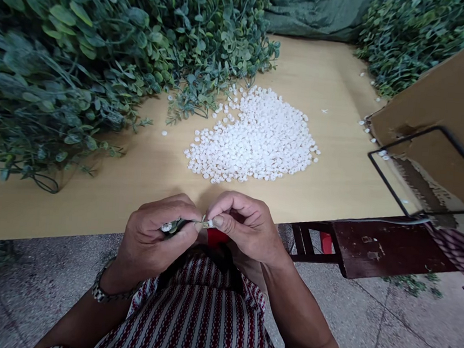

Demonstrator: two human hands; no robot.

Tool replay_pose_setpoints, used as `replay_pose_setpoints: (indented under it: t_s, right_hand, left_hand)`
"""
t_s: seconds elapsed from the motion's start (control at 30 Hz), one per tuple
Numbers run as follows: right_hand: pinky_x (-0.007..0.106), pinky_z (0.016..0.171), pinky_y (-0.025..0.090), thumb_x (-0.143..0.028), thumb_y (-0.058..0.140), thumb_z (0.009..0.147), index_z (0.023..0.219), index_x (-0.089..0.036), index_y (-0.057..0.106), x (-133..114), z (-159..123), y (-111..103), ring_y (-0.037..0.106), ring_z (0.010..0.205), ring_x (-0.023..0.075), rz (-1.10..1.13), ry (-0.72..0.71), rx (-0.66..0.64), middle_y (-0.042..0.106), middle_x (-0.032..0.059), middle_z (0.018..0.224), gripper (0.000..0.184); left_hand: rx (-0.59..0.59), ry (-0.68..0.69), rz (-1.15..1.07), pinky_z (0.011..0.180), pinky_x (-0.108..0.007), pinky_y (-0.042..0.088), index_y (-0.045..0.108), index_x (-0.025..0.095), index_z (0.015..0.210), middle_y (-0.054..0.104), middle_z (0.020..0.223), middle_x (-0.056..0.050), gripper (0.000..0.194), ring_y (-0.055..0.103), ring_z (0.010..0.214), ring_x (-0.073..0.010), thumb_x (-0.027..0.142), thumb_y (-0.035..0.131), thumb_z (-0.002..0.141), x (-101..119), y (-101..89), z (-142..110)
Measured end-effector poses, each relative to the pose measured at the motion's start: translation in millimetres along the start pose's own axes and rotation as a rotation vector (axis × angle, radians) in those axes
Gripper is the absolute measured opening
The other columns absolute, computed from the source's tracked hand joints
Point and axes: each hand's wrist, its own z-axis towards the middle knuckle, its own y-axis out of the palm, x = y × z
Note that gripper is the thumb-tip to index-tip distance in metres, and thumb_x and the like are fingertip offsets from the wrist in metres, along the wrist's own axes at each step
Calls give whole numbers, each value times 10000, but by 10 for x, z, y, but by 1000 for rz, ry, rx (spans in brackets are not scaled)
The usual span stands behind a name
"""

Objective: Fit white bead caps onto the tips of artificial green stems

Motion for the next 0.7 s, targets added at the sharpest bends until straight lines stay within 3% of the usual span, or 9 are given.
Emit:
replay_pose_setpoints:
  t_s: [0.4, 0.57, 0.63, 0.7]
  right_hand:
    - [238, 593, 440, -231, 660, 811, 772, -185, 674, 1, -3, 46, 543, 653, 105, -60, -37, 40, 594, 2, 687, 62]
    - [245, 607, 461, -240, 635, 831, 868, -201, 686, 52, 7, 2, 567, 682, 116, 9, -76, 31, 625, 14, 745, 75]
    - [260, 637, 473, -250, 610, 849, 903, -213, 680, 86, 4, -3, 579, 710, 126, 80, -114, 78, 631, 17, 776, 96]
    - [273, 665, 476, -243, 593, 858, 903, -218, 675, 111, -14, -7, 581, 721, 131, 127, -167, 158, 623, 14, 775, 96]
  left_hand:
    - [37, 26, -76, 520, -198, 396, 611, 135, 684, 543, 596, 9, 160, 475, 552, -80, 8, 548, 759, -68, 33, -2]
    - [36, 4, -106, 510, -200, 404, 616, 130, 685, 556, 591, 9, 133, 492, 547, -85, 33, 568, 762, -36, -9, 10]
    - [3, 30, -135, 498, -197, 405, 614, 123, 698, 568, 593, 3, 123, 498, 536, -84, 29, 569, 764, -9, -9, -21]
    - [-126, 98, -127, 485, -196, 398, 608, 122, 688, 576, 582, 1, 132, 491, 516, -81, 22, 563, 762, 14, 23, -79]
